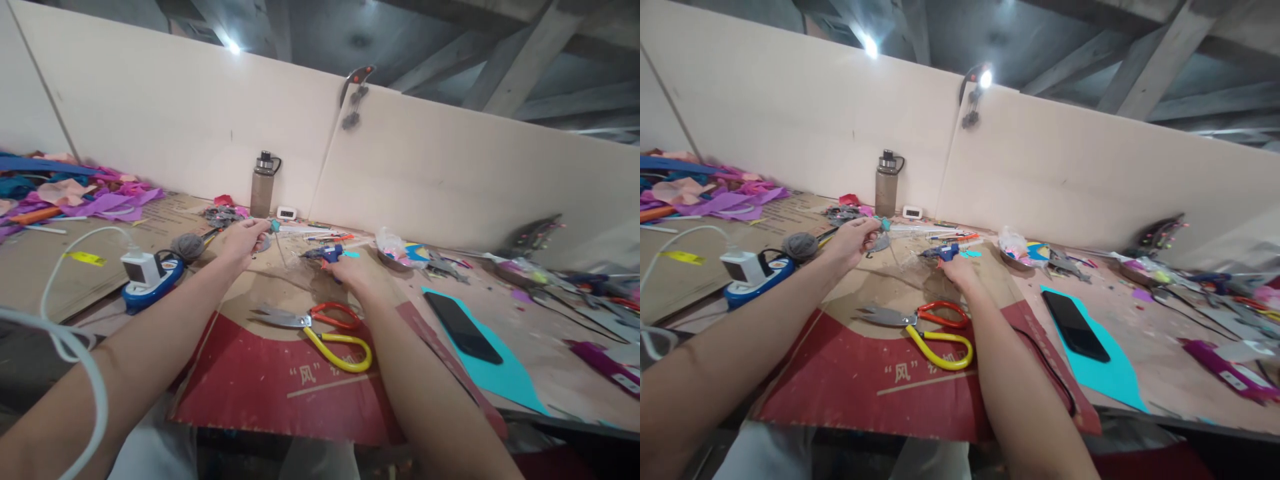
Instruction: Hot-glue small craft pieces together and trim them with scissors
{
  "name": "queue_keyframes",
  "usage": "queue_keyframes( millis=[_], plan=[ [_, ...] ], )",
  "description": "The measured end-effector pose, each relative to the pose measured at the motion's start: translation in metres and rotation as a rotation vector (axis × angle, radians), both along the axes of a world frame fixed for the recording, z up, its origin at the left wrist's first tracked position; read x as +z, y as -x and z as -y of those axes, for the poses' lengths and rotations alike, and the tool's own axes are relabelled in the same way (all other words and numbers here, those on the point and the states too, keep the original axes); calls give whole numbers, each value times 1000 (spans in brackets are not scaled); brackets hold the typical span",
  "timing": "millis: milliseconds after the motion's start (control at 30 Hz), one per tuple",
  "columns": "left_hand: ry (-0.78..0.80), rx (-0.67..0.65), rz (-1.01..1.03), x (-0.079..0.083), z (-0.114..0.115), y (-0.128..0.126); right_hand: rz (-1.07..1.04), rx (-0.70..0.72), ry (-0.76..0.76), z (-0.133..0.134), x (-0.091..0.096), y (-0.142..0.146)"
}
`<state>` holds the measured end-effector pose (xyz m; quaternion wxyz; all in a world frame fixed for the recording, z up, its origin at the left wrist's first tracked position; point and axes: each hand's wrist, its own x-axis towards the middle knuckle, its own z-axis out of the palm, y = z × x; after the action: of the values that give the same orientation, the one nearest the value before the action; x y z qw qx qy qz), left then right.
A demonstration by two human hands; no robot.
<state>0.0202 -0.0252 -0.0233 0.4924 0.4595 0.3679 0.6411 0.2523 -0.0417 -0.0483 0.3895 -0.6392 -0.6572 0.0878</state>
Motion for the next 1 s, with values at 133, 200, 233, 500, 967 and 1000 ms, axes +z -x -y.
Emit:
queue_keyframes(
  millis=[133, 200, 233, 500, 967, 1000],
  plan=[
    [-88, -7, -84, 0, 4, -5, 64, -205, -102, 3, 2, 6],
    [-143, 38, -205, 0, 8, -9, -49, -68, -182, 6, 6, 22],
    [-178, 72, -286, 1, 11, -11, -169, 50, -194, 8, 7, 32],
    [-370, 248, -675, 7, 30, -26, -957, 585, 89, 13, -1, 83],
    [-207, 23, -453, -6, 18, -26, -246, 232, -355, 22, 15, 62],
    [-202, 22, -454, -6, 19, -26, -244, 229, -357, 21, 14, 62]
  ],
)
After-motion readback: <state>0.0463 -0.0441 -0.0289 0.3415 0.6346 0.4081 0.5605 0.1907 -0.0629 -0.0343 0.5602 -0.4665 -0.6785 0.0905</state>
